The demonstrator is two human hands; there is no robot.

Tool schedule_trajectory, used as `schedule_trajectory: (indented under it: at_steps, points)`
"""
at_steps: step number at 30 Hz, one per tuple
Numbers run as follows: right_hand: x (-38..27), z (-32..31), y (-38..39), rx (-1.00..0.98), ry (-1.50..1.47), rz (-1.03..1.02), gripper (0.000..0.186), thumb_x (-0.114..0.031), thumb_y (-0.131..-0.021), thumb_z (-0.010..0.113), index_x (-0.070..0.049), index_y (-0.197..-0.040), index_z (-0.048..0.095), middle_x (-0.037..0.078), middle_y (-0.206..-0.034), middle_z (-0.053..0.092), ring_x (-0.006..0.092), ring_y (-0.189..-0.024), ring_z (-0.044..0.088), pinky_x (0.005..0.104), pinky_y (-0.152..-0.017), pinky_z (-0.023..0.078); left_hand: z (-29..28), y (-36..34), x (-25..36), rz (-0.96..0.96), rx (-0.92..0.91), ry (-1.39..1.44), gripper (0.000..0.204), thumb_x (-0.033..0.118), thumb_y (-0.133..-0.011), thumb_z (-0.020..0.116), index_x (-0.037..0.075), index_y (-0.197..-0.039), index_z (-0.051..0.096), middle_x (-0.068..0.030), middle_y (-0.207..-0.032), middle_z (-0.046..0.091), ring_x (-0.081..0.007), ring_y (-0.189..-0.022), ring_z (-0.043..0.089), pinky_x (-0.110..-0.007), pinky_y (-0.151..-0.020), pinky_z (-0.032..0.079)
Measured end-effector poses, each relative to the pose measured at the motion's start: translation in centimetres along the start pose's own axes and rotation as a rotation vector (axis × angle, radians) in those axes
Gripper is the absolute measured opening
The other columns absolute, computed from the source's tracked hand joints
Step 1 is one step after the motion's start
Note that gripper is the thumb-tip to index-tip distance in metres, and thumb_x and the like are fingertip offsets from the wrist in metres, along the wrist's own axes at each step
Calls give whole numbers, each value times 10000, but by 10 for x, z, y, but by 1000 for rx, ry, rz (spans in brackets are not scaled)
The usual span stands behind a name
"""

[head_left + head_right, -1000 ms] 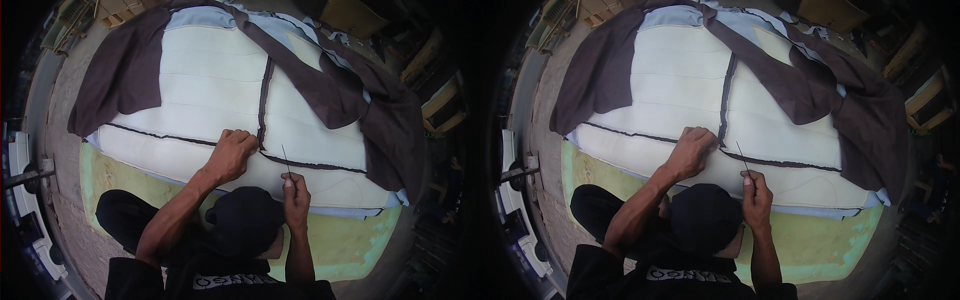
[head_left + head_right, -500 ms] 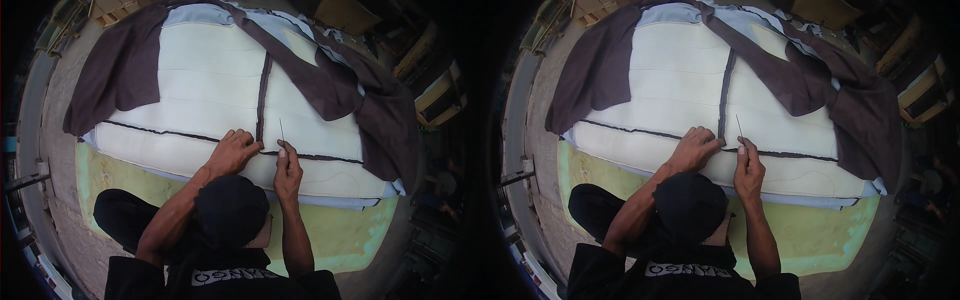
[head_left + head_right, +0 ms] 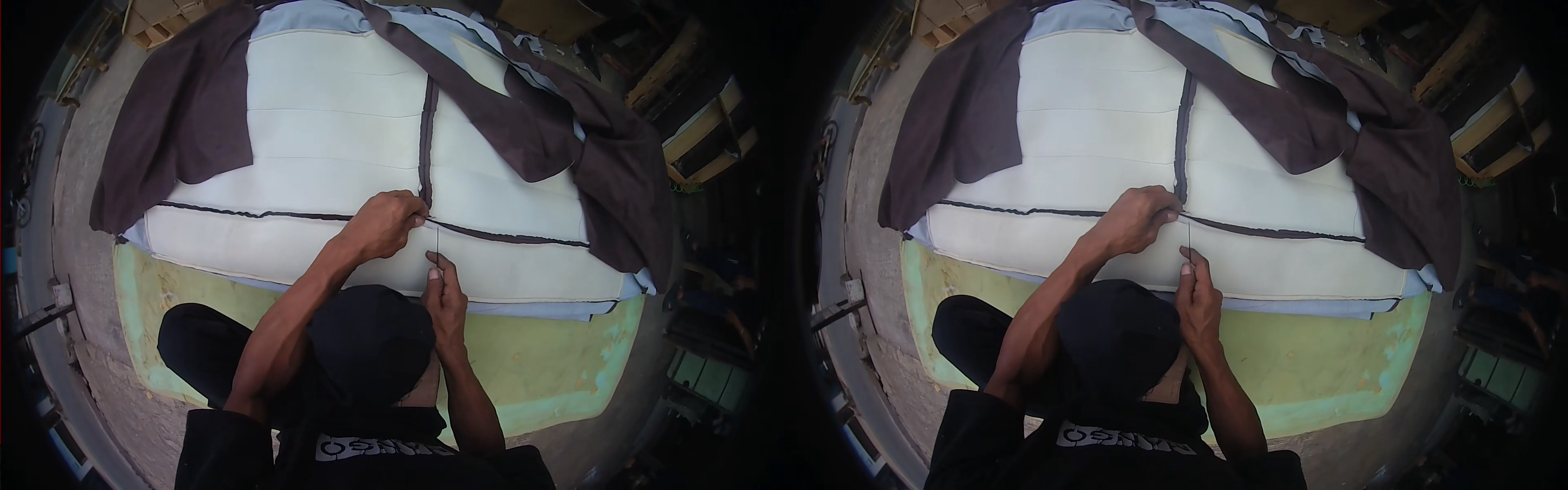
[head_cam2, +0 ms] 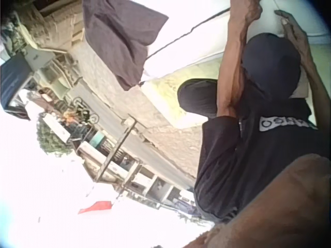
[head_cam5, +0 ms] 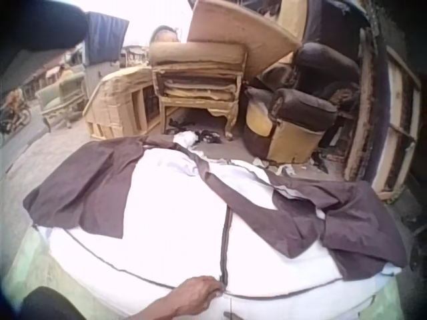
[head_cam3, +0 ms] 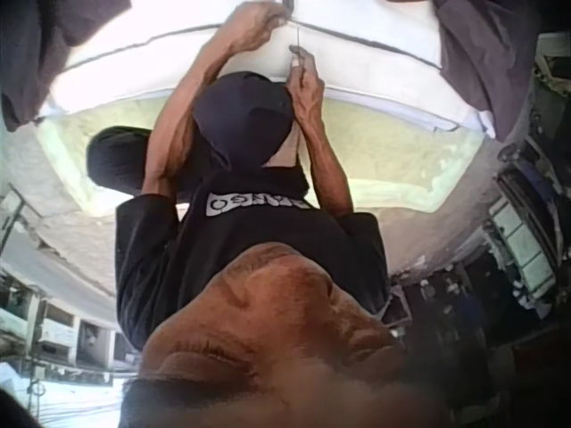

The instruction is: The person aligns a fabric cover over a foam cushion, prepares a needle and thread, and hand-sews the cover seams to the cushion.

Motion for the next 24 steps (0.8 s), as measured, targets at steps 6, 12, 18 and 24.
schedule_trajectory:
  at_steps: [6, 12, 18, 24]
  points:
    - [-8, 6, -4, -11, 135, 11, 283, -256, -1052, 438, -141, -1268, 580, 168, -660, 565, 259, -578, 569, 376, -640, 469, 1, -1, -3, -60, 1, 68, 101, 39, -898, 632, -38, -947, 673, -197, -939, 697, -375, -913, 665, -448, -824, 521]
    - [-5, 11, -5, -11, 172, 25, 282, -256, -1048, 441, -145, -1261, 588, 173, -673, 581, 261, -593, 581, 377, -656, 473, 2, 3, -5, -52, 25, 83, 106, 38, -905, 623, -41, -958, 670, -197, -927, 697, -374, -915, 666, -452, -825, 521]
    - [-3, 15, -8, -17, 163, 104, 293, -268, -1045, 432, -146, -1260, 589, 183, -706, 601, 289, -626, 607, 394, -672, 483, 3, 3, -5, -74, 27, 73, 118, 64, -906, 633, -32, -968, 664, -204, -951, 697, -396, -943, 650, -457, -851, 513]
    - [-8, 17, -18, -26, 126, 80, 304, -293, -1052, 412, -121, -1234, 584, 179, -703, 597, 290, -641, 601, 405, -698, 479, -5, 12, -2, -56, 0, 30, 155, 94, -907, 640, -14, -1019, 643, -203, -950, 677, -386, -977, 624, -458, -860, 499]
Point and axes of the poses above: each hand's wrist, its own y-axis away from the middle knuckle, its own z-axis out of the palm, x = y × z, the point moved 1 cm from there along -y, towards the middle knuckle
